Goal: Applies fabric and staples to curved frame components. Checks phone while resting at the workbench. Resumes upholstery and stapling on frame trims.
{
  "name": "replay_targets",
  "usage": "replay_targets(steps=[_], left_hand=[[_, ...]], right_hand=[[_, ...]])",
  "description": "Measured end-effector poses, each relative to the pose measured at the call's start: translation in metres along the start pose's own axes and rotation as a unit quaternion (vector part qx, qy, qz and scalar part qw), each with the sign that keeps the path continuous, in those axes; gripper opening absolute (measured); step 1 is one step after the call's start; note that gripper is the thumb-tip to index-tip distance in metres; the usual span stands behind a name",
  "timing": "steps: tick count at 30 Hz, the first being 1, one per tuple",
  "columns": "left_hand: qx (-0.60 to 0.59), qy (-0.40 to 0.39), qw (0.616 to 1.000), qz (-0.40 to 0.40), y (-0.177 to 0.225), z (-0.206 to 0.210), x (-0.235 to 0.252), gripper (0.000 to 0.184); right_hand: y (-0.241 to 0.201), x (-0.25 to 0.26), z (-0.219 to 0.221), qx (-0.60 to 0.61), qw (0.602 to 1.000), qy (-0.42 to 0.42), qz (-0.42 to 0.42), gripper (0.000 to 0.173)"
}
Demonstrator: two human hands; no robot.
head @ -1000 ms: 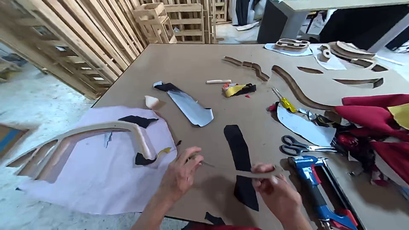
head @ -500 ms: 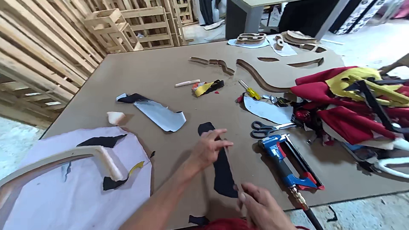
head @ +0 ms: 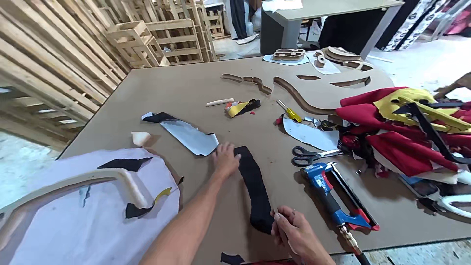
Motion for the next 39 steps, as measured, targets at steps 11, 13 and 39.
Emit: replay_targets(steps=[11, 13, 39], left_hand=[[-0.457, -0.067, 0.887, -0.009, 0.054, -0.077, -0.029, 0.023], [-0.462, -0.067, 0.884, 0.022, 0.065, -0.091, -0.016, 0.022], [-0.002, 0.161, 0.939, 0.304, 0.187, -0.249, -0.163, 0.044]], right_hand=[[-0.009, 0.011, -0.019, 0.050, 0.996, 0.072, 0.007, 0.025], [-0.018, 0.016, -0.019, 0.054, 0.996, 0.067, -0.003, 0.026], [-0.018, -0.012, -0.040, 0.008, 0.993, 0.115, -0.039, 0.025]])
Point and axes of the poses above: each hand's wrist, its own x-axis towards the middle knuckle, its own z-axis out of the palm, y = z × x, the point moved 6 cm from there along x, towards the middle knuckle, and after that the axes turned 10 degrees about -x, right-handed, at the moved point
